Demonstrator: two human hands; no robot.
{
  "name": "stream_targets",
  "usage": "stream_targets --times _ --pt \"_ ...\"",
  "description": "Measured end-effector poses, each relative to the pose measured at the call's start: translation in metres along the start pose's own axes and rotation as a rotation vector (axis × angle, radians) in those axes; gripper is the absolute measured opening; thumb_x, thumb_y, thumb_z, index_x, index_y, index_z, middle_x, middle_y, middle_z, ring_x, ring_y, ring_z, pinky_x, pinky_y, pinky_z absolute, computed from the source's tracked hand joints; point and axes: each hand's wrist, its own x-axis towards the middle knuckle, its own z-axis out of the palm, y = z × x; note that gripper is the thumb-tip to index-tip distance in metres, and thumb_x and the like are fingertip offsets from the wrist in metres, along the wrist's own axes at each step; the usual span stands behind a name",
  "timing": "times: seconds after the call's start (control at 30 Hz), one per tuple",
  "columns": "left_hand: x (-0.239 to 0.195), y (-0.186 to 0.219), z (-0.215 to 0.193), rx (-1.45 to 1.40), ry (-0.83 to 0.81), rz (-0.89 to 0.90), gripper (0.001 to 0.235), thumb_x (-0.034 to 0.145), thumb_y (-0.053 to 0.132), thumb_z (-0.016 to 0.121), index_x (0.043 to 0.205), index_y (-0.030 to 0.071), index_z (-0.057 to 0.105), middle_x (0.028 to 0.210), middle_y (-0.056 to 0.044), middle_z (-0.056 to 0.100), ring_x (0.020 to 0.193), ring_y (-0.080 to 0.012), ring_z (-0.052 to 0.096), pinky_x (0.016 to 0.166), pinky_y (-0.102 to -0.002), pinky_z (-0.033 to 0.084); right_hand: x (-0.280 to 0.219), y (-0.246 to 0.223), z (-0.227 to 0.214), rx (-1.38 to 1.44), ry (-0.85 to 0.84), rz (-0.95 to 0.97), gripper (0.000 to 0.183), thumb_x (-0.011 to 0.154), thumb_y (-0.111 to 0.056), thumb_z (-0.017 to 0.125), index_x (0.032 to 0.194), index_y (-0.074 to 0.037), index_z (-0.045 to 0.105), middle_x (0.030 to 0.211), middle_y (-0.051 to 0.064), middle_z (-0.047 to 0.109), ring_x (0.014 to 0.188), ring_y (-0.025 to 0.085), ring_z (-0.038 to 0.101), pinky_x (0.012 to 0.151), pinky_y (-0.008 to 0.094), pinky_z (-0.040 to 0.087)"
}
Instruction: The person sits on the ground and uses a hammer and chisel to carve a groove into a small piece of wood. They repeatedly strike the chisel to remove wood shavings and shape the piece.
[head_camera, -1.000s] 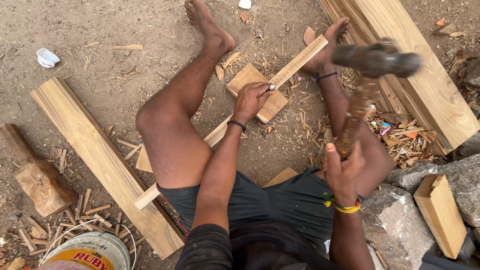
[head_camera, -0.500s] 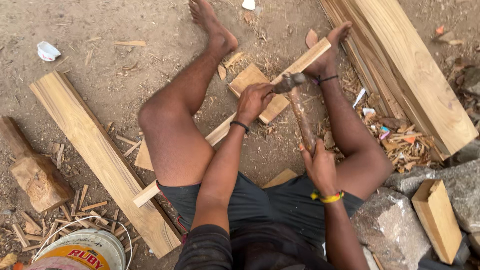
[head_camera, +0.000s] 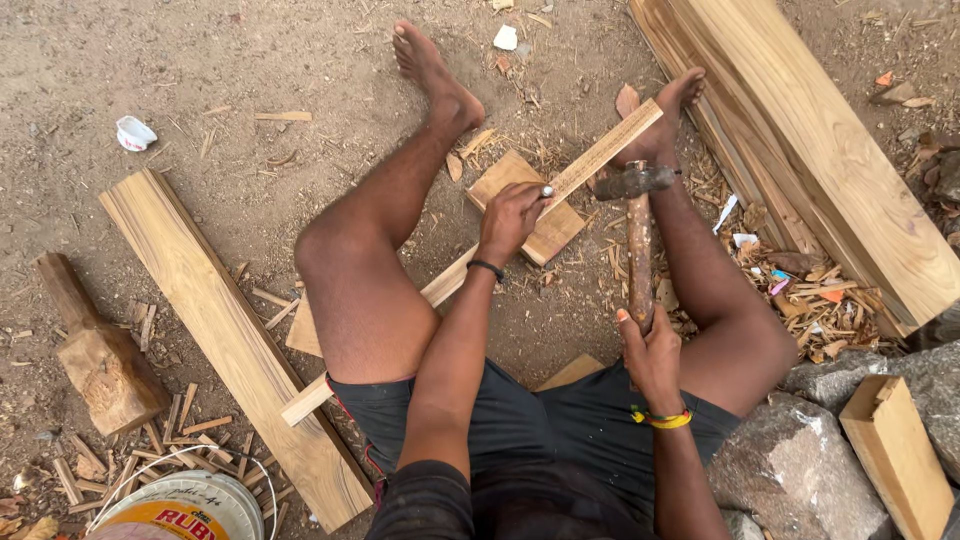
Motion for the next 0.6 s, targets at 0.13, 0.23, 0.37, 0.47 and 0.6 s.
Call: stream_targets --times 0.13,0.23,0.37,0.47,0.6 --pt "-0.001 -0.013 0.001 0.012 0.03 -0.077 0.014 0.096 0.011 0.071 0.109 0.005 0.072 0.108 -0.01 0.075 0.099 -0.0269 0.071 0.091 -0.041 0.057 -0.002 -0.006 -0.003 -0.009 0.021 -0.038 0.024 0.098 -0.023 0.069 0.1 -0.001 0.059 0.059 0.003 0.056 0.047 0.01 0.053 0.042 0.029 0.041" --pt "-0.004 -0.016 -0.001 0.049 0.0 -0.081 0.016 0.096 0.009 0.07 0.111 0.003 0.072 0.108 -0.01 0.075 0.101 -0.0269 0.07 0.093 -0.042 0.056 -0.005 -0.021 -0.006 0.09 0.015 -0.033 0.025 0.098 -0.021 0.07 0.096 0.0 0.056 0.06 0.003 0.055 0.047 0.009 0.051 0.041 0.028 0.04" --pt "-0.001 -0.022 0.006 0.083 -0.05 -0.134 0.018 0.095 0.013 0.068 0.112 0.008 0.073 0.112 -0.007 0.075 0.101 -0.0218 0.071 0.095 -0.038 0.056 -0.009 -0.049 -0.017 0.031 0.06 -0.217 0.024 0.101 -0.019 0.07 0.095 0.0 0.056 0.06 0.004 0.056 0.048 0.008 0.053 0.043 0.027 0.04" --pt "0.0 -0.025 0.008 0.087 -0.073 -0.136 0.018 0.095 0.012 0.068 0.112 0.008 0.073 0.112 -0.007 0.075 0.101 -0.0221 0.071 0.096 -0.039 0.056 -0.01 -0.071 -0.025 0.089 0.084 -0.342 0.024 0.103 -0.019 0.069 0.099 0.0 0.055 0.064 0.003 0.058 0.052 0.007 0.055 0.045 0.025 0.042" --pt "0.0 -0.023 0.006 0.103 -0.054 -0.039 0.02 0.094 0.012 0.069 0.113 0.007 0.073 0.112 -0.007 0.076 0.101 -0.0228 0.071 0.097 -0.04 0.054 -0.012 -0.094 -0.03 0.325 0.11 -0.447 0.026 0.107 -0.02 0.067 0.111 0.001 0.052 0.072 0.002 0.058 0.056 0.006 0.055 0.049 0.024 0.043"
